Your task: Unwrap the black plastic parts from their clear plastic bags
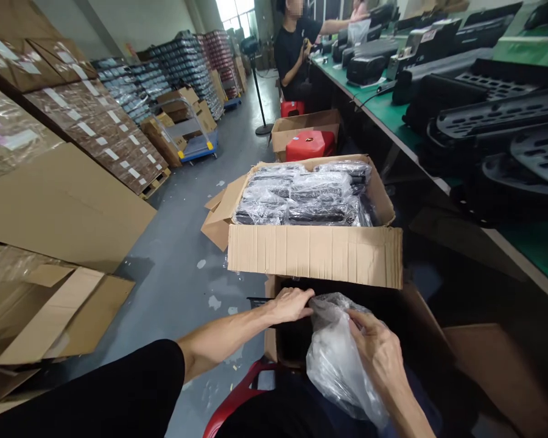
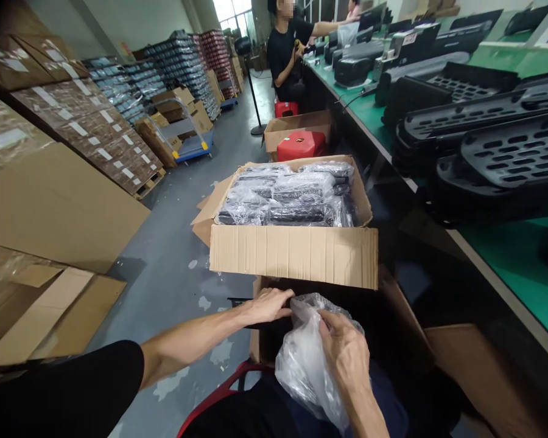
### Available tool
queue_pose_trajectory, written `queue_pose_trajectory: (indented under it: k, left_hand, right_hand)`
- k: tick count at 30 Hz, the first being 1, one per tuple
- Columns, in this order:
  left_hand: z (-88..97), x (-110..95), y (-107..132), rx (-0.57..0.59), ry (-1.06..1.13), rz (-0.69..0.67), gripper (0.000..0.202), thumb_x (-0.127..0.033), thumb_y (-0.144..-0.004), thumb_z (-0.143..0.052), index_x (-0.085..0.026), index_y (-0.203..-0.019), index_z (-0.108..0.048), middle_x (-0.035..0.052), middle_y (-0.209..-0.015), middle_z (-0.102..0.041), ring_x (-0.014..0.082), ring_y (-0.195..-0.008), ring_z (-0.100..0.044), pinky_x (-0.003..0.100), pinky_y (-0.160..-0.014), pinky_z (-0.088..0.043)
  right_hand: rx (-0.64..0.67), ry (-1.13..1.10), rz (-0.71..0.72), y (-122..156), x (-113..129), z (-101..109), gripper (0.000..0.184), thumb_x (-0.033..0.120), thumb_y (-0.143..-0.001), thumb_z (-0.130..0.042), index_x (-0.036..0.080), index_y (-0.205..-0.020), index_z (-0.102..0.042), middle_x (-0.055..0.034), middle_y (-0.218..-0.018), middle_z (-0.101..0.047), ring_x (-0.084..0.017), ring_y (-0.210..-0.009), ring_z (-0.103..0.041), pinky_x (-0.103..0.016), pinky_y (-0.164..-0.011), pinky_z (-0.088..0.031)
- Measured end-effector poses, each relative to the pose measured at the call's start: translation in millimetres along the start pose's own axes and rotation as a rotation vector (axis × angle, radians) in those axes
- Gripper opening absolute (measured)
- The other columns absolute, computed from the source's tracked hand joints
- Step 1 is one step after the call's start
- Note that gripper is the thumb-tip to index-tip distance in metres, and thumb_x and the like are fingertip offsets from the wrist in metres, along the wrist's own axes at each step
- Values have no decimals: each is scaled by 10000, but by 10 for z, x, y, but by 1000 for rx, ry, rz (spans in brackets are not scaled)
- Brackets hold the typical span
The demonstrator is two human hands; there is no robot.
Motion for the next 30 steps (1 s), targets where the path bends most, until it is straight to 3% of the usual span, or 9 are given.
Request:
queue_pose_trajectory:
  k: [2, 4, 8, 11, 15, 20, 25, 28, 30]
  left_hand:
    - [3, -25, -32, -17, 18, -23, 215, -366, -1002, -570, -248, -1100, -721, 76, -980, -802, 293, -979, -773, 346, -813, -544]
    - [63, -71, -35, -47, 35, -46, 220, -290, -997, -538, -245, -992, -753, 59, -953, -807, 260, -954, -772, 318, -813, -530]
    - [289, -169, 49, -131, 71, -91, 292, -265, -1017, -492, -264, -1104, -771, 39, -1022, -820, 230, -987, -759, 299, -832, -505]
    - [411, -227, 129, -149, 89, -129, 299, -263, -1017, -496, -275, -1086, -787, 25, -967, -821, 218, -949, -759, 287, -810, -489]
    - [450, -262, 187, -164, 107, -138, 358, -253, -1026, -474, -313, -1225, -765, 17, -962, -825, 217, -919, -768, 286, -808, -495]
    - [398, -249, 182, -155, 136, -100, 432, -265, -1039, -452, -320, -1385, -704, 23, -955, -833, 236, -958, -786, 317, -876, -545]
    - [233, -77, 72, -105, 176, 1, 493, -288, -1036, -444, -322, -1497, -613, 56, -1267, -796, 268, -1151, -755, 399, -1042, -542]
    - [12, 71, -27, -33, 167, 63, 537, -368, -946, -617, -230, -1464, -641, 128, -1202, -806, 351, -1132, -758, 458, -991, -573]
    - [-162, 123, -84, 34, 176, 85, 736, -503, -793, -804, -183, -1439, -655, 169, -1155, -808, 414, -1115, -753, 481, -936, -591]
  right_hand:
    - [23, -17, -6, 5, -35, 24, 602, 654, -882, -429, 300, -1200, -798, -31, -1244, -773, -300, -1165, -699, -385, -948, -525]
    - [40, -6, -75, 11, -126, 69, 572, 636, -869, -461, 292, -1161, -813, -57, -1162, -797, -340, -1089, -722, -421, -865, -536]
    - [20, -5, -171, 33, -285, 233, 555, 617, -871, -481, 307, -1213, -788, -57, -1133, -802, -350, -1102, -716, -426, -856, -528]
    - [36, -16, -191, 61, -296, 320, 551, 635, -828, -515, 304, -1163, -800, -55, -966, -802, -344, -973, -731, -422, -779, -528]
    - [0, -72, -137, 98, -179, 384, 584, 694, -828, -489, 316, -1161, -783, -28, -1150, -786, -306, -1063, -709, -384, -863, -521]
    - [-31, -130, -180, 151, -240, 426, 546, 683, -788, -558, 275, -1051, -808, -63, -1026, -796, -333, -964, -714, -388, -798, -520]
    - [-27, -279, -231, 215, -354, 468, 590, 710, -766, -633, 238, -1090, -776, -48, -815, -748, -277, -719, -662, -342, -602, -487]
    - [54, -459, -239, 245, -336, 389, 598, 655, -745, -717, 222, -1158, -724, -16, -701, -687, -221, -565, -569, -318, -500, -439]
    - [92, -569, -232, 266, -328, 343, 641, 641, -712, -769, 216, -1185, -688, 4, -655, -641, -202, -522, -520, -313, -471, -416]
Point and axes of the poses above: each hand's wrist, its own y-axis away from the middle knuckle, its own z-axis out of the back of the hand, x = y × z, the point moved 6 cm from there along -y, towards the middle knuckle
